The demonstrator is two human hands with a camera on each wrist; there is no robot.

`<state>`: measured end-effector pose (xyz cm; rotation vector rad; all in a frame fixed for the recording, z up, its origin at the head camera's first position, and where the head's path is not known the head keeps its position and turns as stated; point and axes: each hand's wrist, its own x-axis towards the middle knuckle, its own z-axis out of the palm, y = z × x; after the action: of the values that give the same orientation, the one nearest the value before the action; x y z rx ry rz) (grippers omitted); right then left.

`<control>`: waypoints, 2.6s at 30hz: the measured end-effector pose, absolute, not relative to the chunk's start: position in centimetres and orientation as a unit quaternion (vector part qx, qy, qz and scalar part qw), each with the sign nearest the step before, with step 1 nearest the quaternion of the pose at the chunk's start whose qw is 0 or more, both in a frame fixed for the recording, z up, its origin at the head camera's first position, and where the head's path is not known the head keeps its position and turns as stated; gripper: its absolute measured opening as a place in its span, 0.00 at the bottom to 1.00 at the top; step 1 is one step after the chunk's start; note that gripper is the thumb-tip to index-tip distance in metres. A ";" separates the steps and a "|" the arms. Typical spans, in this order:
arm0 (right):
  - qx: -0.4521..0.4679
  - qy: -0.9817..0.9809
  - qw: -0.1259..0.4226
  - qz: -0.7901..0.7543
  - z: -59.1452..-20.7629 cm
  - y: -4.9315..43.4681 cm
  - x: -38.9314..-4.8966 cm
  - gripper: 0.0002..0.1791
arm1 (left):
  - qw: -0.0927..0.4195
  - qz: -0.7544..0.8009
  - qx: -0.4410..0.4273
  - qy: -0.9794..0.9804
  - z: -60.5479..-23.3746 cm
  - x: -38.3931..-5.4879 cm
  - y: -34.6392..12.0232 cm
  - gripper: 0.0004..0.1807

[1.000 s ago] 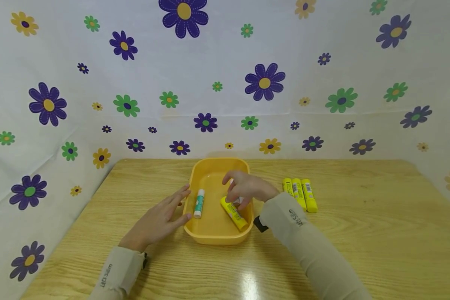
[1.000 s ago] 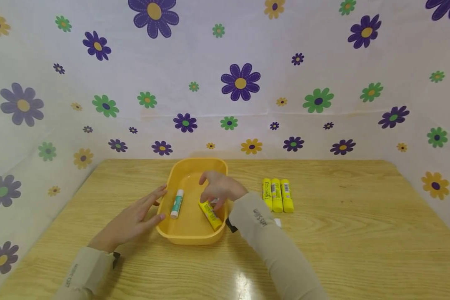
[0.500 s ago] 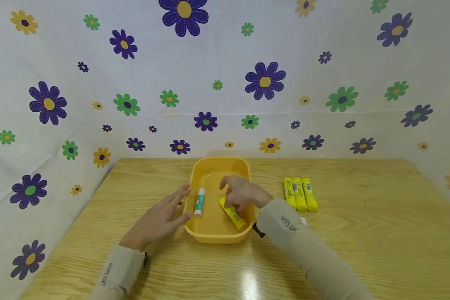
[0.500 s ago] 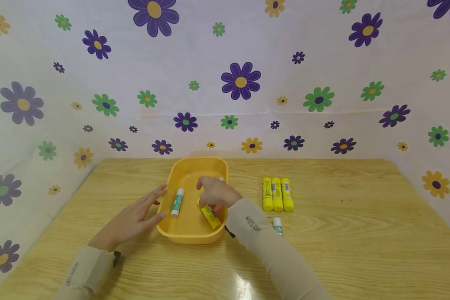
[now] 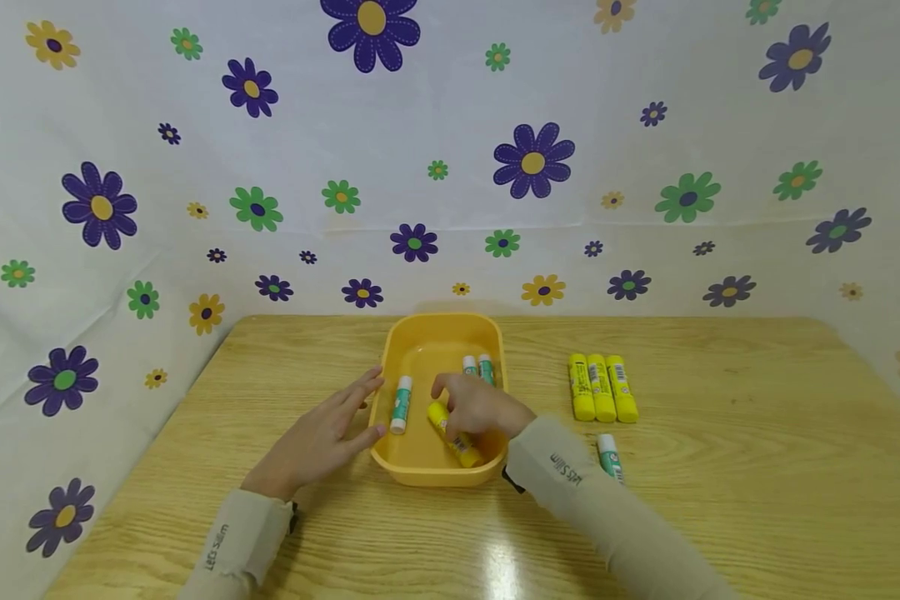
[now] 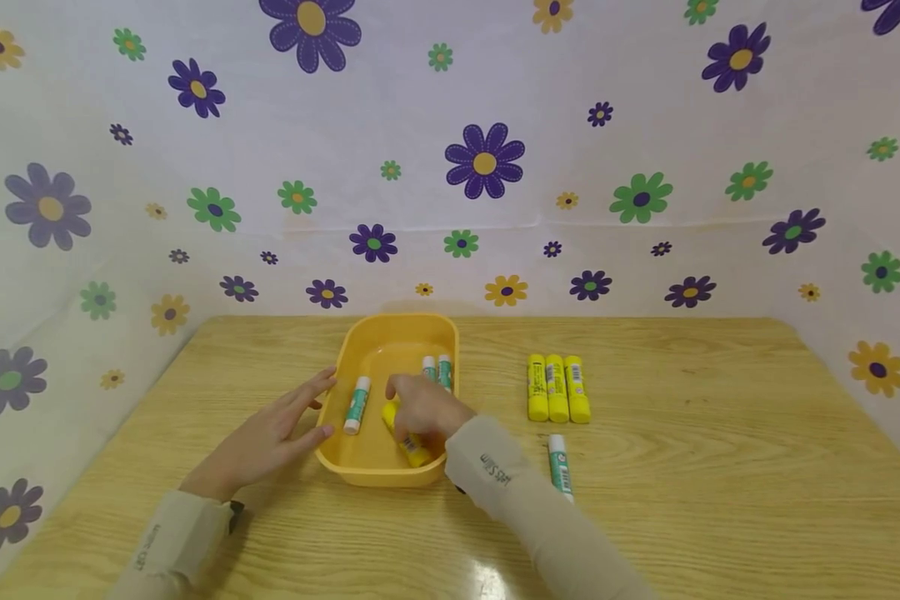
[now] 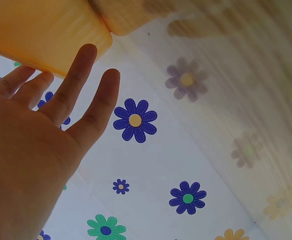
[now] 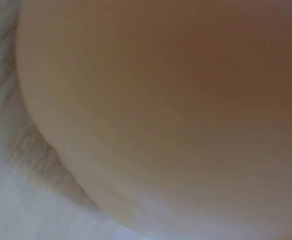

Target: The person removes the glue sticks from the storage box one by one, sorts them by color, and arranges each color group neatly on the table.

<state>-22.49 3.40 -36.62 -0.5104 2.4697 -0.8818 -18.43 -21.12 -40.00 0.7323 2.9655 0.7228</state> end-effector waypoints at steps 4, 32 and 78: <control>-0.186 0.897 0.236 -0.325 -36.7 3.3 -22.4 0.28 | -0.003 0.231 0.234 0.945 -40.0 -18.5 -21.1 0.39; -0.133 0.838 0.242 -0.470 -34.9 4.9 -23.2 0.26 | 0.002 0.230 0.234 0.945 -40.0 -18.4 -21.2 0.39; -0.106 0.819 0.177 -0.536 -32.6 15.8 -24.7 0.35 | -0.001 0.237 0.242 0.941 -40.1 -18.4 -21.2 0.39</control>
<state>-24.66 15.76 -32.57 -0.2994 2.3170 -1.5161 -18.37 -21.22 -40.08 0.7616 2.9584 0.7436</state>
